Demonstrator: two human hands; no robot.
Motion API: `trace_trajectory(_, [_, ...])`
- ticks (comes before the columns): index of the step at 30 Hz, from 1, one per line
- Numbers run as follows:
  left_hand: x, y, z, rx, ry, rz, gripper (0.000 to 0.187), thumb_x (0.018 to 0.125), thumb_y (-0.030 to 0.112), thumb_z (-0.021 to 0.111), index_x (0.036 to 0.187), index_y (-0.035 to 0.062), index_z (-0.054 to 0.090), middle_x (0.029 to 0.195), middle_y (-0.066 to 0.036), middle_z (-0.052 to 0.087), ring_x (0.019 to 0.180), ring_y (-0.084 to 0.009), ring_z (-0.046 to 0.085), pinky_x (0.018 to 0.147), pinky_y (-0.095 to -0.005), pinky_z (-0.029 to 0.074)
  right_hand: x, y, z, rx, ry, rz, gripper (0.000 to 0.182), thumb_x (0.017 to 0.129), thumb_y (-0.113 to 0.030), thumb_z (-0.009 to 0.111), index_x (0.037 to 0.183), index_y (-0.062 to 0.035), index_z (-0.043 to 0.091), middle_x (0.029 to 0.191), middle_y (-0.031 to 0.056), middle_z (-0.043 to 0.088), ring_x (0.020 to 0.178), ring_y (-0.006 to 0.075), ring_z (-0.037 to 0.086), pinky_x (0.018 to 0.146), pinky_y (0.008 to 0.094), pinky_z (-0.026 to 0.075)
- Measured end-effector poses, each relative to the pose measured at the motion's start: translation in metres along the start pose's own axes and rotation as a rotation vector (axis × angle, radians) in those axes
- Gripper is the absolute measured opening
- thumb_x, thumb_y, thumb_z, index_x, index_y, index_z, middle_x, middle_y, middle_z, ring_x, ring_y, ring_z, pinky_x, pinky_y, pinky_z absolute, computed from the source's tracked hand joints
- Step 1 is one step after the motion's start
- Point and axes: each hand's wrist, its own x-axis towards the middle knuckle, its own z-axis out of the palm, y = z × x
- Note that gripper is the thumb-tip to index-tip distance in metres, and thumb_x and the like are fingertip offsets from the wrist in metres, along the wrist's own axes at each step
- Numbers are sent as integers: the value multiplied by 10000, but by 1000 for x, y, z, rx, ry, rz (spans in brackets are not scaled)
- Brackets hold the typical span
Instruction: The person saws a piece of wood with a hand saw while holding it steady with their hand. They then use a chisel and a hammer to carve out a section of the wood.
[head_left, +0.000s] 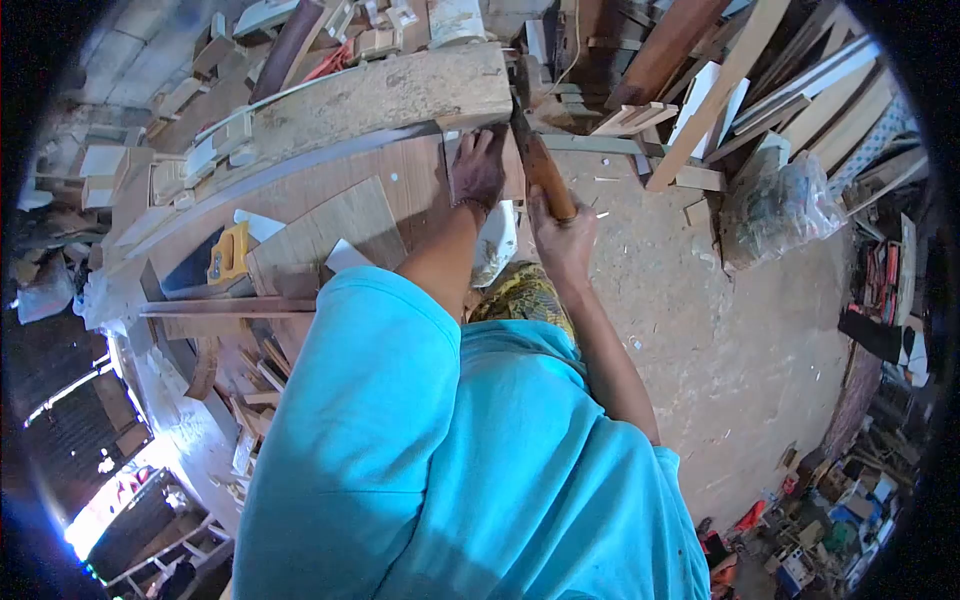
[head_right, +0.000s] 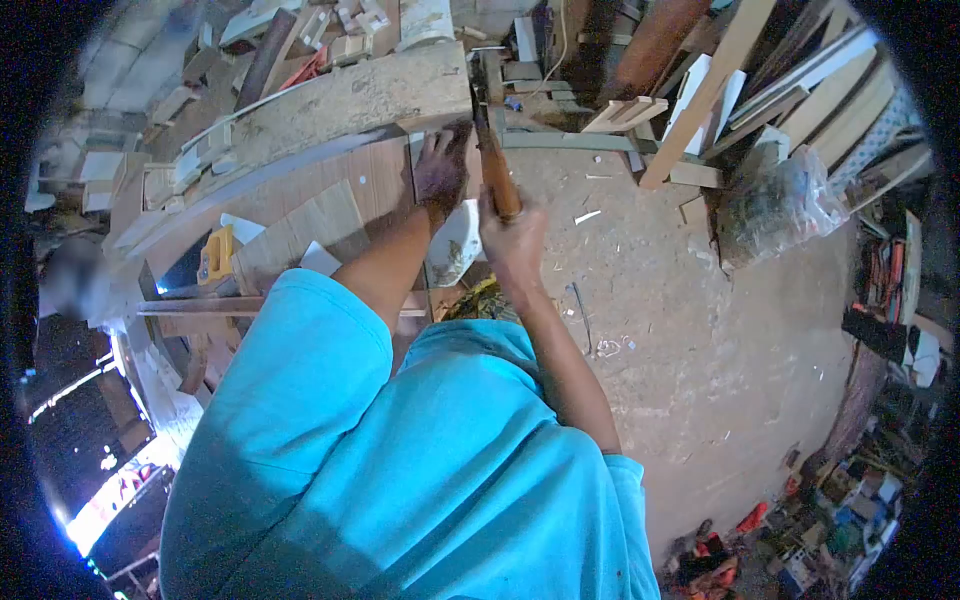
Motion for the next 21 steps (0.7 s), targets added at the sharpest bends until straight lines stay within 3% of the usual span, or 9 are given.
trace_trajectory(2, [3,6,-16,-9,-135,-15,359,700,80,524,1055,107,568,1068,-74,495,1017,-302,450,861,-390,426,-2,-13,-10,8,-7,116,227,779,-170,633,788,55,602,620,233,567,545,310,583,531,373,434])
trace_trajectory(3, [5,5,-12,-13,-133,9,359,700,80,524,1055,107,568,1068,-74,495,1017,-302,450,861,-390,426,-8,-11,-11,17,15,116,227,779,-170,633,788,55,602,620,233,567,545,310,583,531,373,434])
trace_trajectory(5, [2,2,-4,36,-133,7,375,688,82,532,1062,103,560,1059,-74,480,1020,-291,436,861,-375,428,-24,0,-14,-52,60,-82,242,773,-183,639,771,55,598,621,238,568,546,349,577,525,383,435])
trace_trajectory(6, [2,1,-10,63,-254,13,381,692,87,535,1072,100,555,1065,-82,480,1037,-295,428,861,-373,429,-27,-1,-16,-64,46,-15,247,770,-192,642,776,50,599,623,236,567,559,352,583,527,388,437])
trace_trajectory(10, [3,6,-16,17,-212,-21,313,706,109,540,1006,27,578,1122,-93,461,1074,-312,408,893,-379,414,-32,-4,-18,-44,7,34,253,770,-201,643,775,47,597,633,241,567,583,363,588,543,390,442])
trace_trajectory(16, [4,8,-20,46,-239,-42,304,727,120,526,1008,21,583,1093,-96,480,1062,-309,416,913,-381,393,-32,2,-14,29,18,50,240,778,-184,637,765,51,591,612,242,556,520,284,574,525,370,431])
trace_trajectory(18, [7,11,-26,9,-251,-69,303,724,123,531,1005,24,584,1100,-95,482,1068,-306,413,921,-384,384,-32,7,-11,33,49,12,241,784,-186,639,774,50,594,588,193,561,523,195,551,511,344,424])
trace_trajectory(19, [8,12,-29,-30,-260,-95,302,721,126,536,1002,28,586,1106,-95,483,1074,-302,411,930,-386,376,-30,15,-11,31,38,14,241,784,-186,639,774,50,594,588,193,561,523,195,551,511,344,424])
trace_trajectory(21, [9,13,-32,36,-304,-83,296,716,128,549,993,33,590,1115,-87,482,1077,-299,413,940,-386,369,-23,28,-12,347,3,193,239,793,-189,640,795,47,604,568,126,553,537,131,520,498,313,415])
